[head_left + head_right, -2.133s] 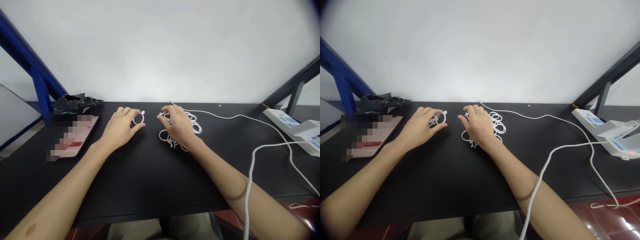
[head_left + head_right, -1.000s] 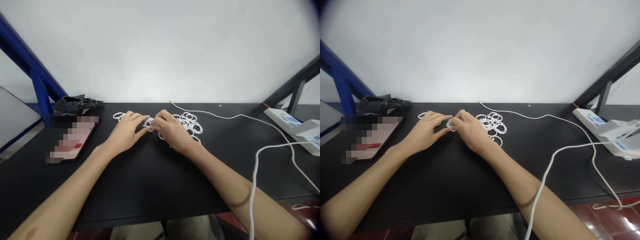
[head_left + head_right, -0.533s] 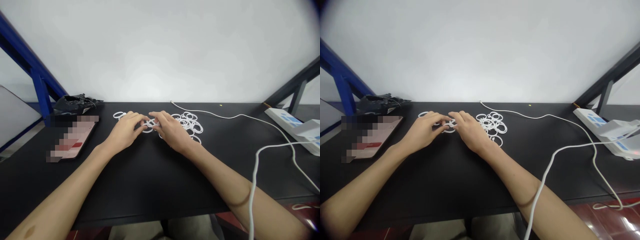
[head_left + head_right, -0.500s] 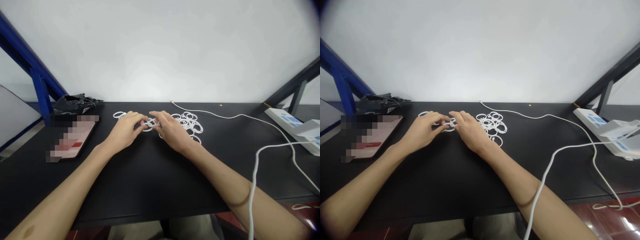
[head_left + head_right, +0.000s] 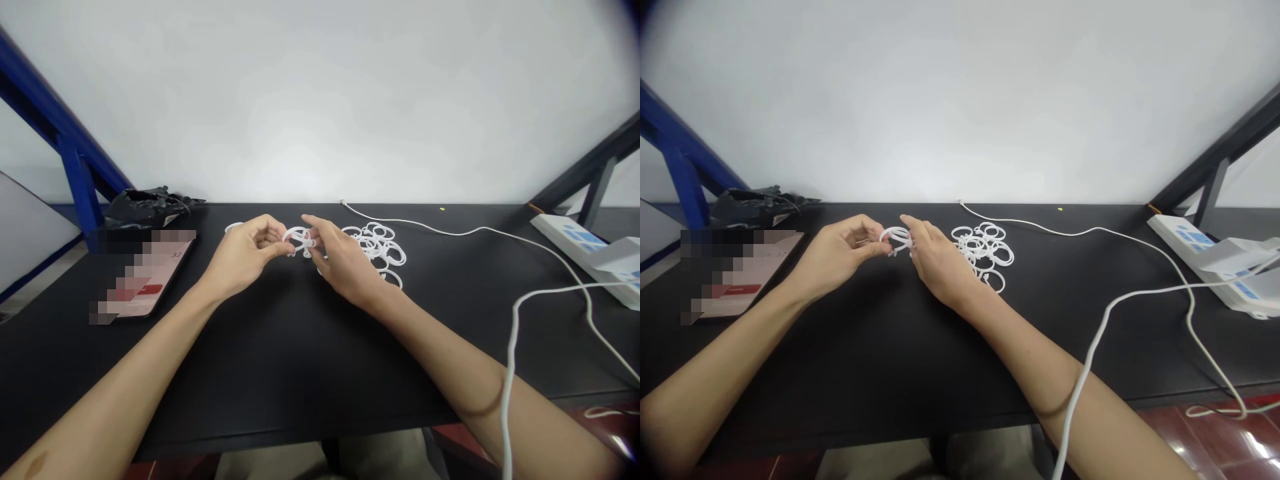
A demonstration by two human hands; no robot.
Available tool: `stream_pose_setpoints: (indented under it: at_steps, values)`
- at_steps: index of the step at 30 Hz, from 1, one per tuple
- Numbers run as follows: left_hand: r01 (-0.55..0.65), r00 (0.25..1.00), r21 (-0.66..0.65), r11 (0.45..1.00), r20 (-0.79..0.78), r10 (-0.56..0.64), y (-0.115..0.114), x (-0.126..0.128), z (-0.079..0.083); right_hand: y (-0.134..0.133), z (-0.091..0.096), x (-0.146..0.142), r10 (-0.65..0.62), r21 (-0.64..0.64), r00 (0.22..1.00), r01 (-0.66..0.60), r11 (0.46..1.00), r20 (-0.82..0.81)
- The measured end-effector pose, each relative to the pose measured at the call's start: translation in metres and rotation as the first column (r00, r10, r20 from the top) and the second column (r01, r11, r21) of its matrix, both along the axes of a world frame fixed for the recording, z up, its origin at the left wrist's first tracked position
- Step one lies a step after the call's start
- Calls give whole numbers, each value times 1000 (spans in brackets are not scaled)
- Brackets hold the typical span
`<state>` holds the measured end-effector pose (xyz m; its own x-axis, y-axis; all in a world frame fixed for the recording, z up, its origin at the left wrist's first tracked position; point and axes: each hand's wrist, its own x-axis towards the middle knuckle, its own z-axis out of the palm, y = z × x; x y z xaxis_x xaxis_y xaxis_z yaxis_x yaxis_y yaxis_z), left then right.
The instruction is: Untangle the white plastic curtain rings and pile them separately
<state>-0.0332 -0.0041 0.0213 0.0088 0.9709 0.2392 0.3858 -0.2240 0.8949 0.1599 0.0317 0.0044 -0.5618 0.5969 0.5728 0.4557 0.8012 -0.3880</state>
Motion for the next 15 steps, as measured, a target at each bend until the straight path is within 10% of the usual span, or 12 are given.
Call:
stream_pose_setpoints:
  at_steps: [9,15]
  values:
    - [18,995,-16,1000,98,-17,-1,3,2,-4,9,0,-106,-151,989,121,981,103]
    - [-9,967,-30,1000,255,16,-2,1,5,-3,8,3,-143,-25,971,150,988,194]
